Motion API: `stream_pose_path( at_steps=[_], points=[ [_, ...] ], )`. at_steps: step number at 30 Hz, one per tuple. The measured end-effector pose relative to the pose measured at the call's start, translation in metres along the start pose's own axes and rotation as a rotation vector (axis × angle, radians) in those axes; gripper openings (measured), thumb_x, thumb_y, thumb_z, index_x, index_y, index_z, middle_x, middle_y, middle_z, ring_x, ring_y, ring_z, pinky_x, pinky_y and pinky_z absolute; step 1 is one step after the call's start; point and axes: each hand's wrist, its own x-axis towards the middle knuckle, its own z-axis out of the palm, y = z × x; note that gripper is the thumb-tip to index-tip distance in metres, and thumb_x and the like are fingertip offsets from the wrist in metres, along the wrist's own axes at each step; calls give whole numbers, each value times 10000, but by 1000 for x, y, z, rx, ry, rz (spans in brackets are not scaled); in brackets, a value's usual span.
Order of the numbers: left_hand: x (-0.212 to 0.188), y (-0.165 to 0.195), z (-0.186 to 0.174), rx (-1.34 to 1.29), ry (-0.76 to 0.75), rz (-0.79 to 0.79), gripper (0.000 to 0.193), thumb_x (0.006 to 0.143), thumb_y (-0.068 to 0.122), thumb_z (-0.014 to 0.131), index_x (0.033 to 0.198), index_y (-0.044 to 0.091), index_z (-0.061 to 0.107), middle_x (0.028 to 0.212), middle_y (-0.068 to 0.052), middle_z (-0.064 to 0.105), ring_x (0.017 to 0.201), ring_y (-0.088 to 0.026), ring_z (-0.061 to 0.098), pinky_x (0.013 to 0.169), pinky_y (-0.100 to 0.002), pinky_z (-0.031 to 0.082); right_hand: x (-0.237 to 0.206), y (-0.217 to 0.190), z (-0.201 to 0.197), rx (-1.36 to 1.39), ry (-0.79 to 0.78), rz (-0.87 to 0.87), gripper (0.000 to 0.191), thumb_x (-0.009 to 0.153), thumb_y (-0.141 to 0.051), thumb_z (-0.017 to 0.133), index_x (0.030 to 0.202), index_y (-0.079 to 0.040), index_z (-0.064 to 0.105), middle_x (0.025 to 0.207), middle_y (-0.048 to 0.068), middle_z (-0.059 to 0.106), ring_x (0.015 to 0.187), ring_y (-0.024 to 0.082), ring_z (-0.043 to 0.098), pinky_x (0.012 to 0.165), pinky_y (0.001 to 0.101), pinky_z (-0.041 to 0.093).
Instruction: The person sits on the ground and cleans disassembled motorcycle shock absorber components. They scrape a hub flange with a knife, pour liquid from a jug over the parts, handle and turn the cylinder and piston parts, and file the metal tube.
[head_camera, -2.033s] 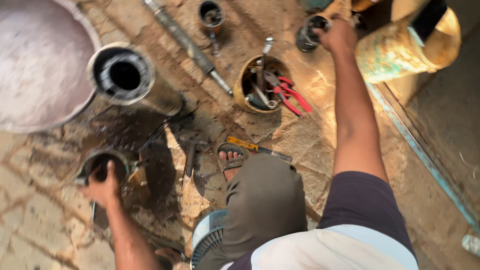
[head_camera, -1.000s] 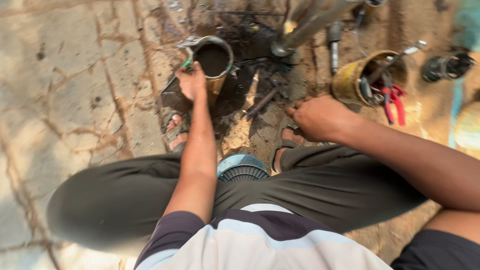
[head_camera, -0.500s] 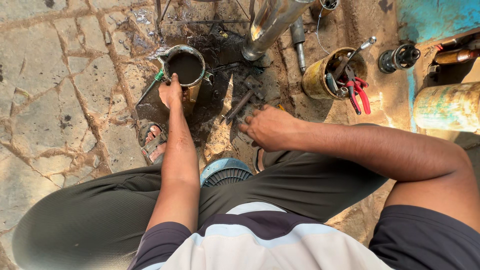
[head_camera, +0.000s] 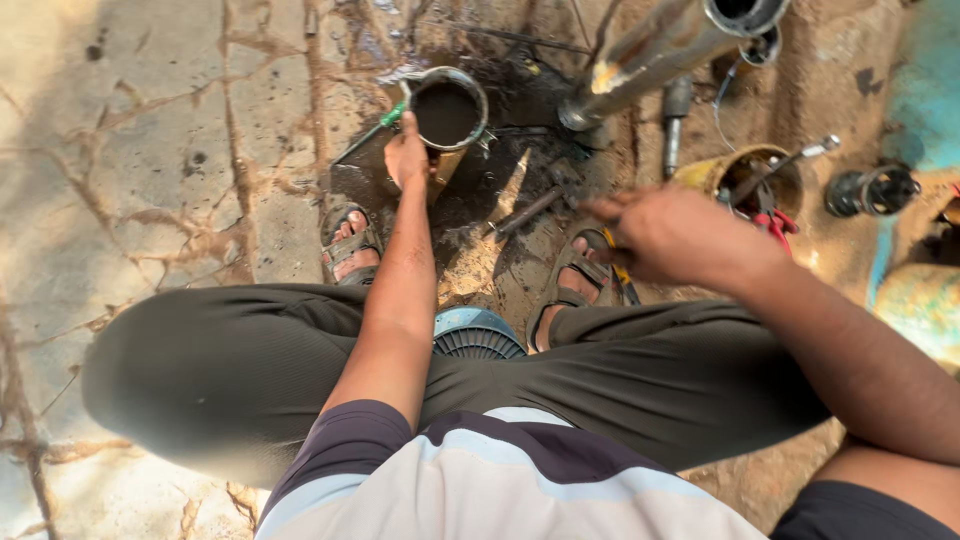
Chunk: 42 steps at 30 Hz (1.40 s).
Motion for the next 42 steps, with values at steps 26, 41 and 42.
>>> stream_pose_path(
  at_steps=[26,41,42],
  points=[
    [-108,-14,50,100,-339,1314,259,1064,183,592,1282,61,660,958,-166,744,707,-318,702,658,-434,556,4,213,222,1050,79,376,378,902,-326,757,1150,-41,762,1004,87,803,887,156,782,781,337,632],
    [-88,73,86,77,-274,1117,240,1070,119,703,1297,56,656,980,-103,752,822,-152,717,756,-306,577,223,403,233,440,748,602,211,781,-196,763,819,10,741,870,274,696,853,459,678,775,518,565],
    [-85,81,87,33,-254,1090,243,1070,98,708,1299,35,658,960,-99,741,810,-159,689,760,-303,571,237,428,219,429,800,638,201,775,-194,775,821,0,751,877,271,699,852,458,679,761,515,566]
  ],
)
